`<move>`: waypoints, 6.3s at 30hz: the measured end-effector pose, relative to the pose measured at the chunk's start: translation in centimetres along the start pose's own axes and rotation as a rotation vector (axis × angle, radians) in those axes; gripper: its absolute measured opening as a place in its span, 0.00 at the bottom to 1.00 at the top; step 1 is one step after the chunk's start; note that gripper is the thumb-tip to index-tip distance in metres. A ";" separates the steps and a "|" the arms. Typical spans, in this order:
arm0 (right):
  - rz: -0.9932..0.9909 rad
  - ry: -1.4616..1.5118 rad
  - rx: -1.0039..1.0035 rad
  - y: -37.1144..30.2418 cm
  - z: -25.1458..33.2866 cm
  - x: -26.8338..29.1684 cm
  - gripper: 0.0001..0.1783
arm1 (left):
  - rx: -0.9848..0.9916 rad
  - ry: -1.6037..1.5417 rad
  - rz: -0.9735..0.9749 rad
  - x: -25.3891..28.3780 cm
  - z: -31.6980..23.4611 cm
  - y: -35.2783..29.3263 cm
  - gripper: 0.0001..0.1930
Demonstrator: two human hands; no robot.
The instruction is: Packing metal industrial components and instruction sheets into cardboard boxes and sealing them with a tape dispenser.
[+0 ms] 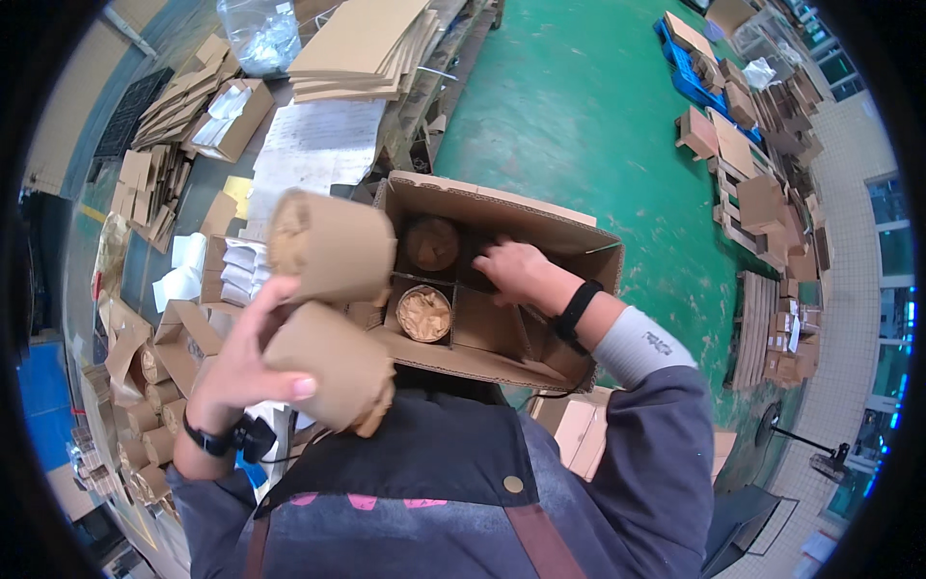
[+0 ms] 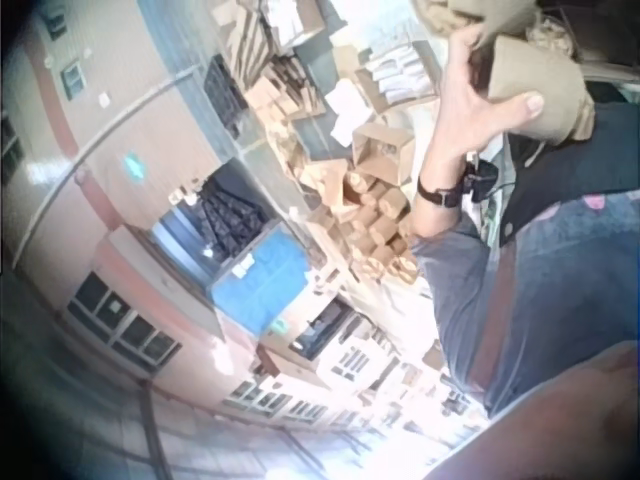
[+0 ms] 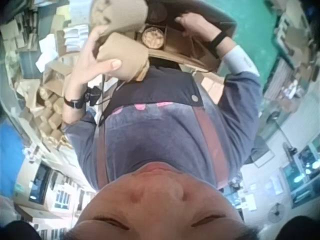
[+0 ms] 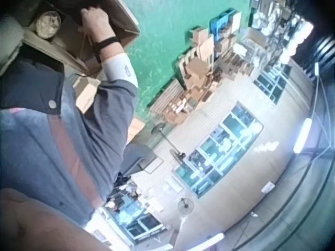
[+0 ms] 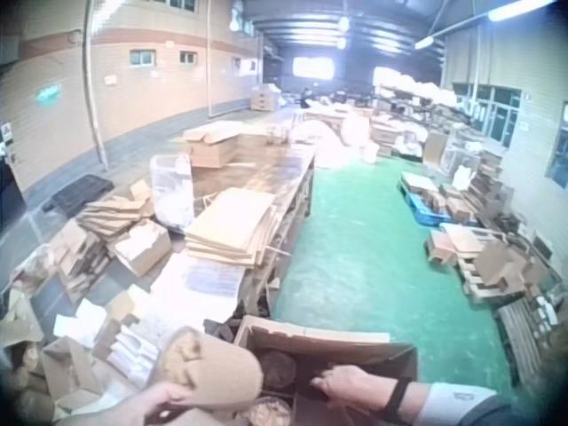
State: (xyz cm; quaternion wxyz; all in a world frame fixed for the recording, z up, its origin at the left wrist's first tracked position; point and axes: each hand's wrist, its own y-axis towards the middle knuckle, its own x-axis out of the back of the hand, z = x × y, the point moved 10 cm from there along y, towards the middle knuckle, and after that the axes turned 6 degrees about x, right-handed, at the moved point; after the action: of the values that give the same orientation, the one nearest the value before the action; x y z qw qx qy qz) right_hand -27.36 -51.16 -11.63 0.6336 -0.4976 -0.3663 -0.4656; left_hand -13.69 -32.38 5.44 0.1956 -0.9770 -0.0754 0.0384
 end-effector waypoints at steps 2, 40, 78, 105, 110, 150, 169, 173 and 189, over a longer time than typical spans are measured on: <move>0.110 -0.112 -0.041 -2.6 -0.6 -1.4 0.31 | -0.080 0.134 0.140 -2.8 -0.2 4.2 0.44; -0.376 1.688 0.384 -13.1 11.7 15.0 0.32 | -0.112 0.183 -0.824 13.6 11.2 -8.9 0.13; -0.314 1.822 0.197 21.9 32.2 18.9 0.49 | 0.647 0.870 -1.235 35.4 33.5 -40.3 0.42; -1.195 0.976 -0.607 -29.8 0.6 9.5 0.23 | -0.062 1.295 0.473 -28.3 9.8 19.9 0.43; -1.174 1.042 -0.734 -32.7 1.9 4.0 0.21 | -0.364 1.396 0.620 -29.5 10.2 17.6 0.43; 0.149 0.584 -0.832 -10.5 1.0 -3.6 0.10 | 0.176 -0.194 -0.132 10.9 17.2 -0.2 0.21; -0.179 0.437 0.592 22.2 24.4 15.9 0.09 | 0.706 1.019 -0.411 24.7 19.9 1.9 0.30; -0.085 -0.261 0.521 34.8 24.8 6.7 0.07 | 0.690 1.076 -0.615 23.4 21.9 1.5 0.32; 0.173 -0.282 0.427 33.2 25.5 -3.4 0.26 | 0.551 1.448 -0.234 21.7 21.2 -0.4 0.15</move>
State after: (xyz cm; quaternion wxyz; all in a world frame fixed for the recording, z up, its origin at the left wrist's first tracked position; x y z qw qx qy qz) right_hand 3.32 -23.20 -18.40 0.7041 -0.4423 -0.4970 -0.2481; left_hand 5.39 -20.50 -14.92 0.4343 -0.6606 -0.0194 -0.6120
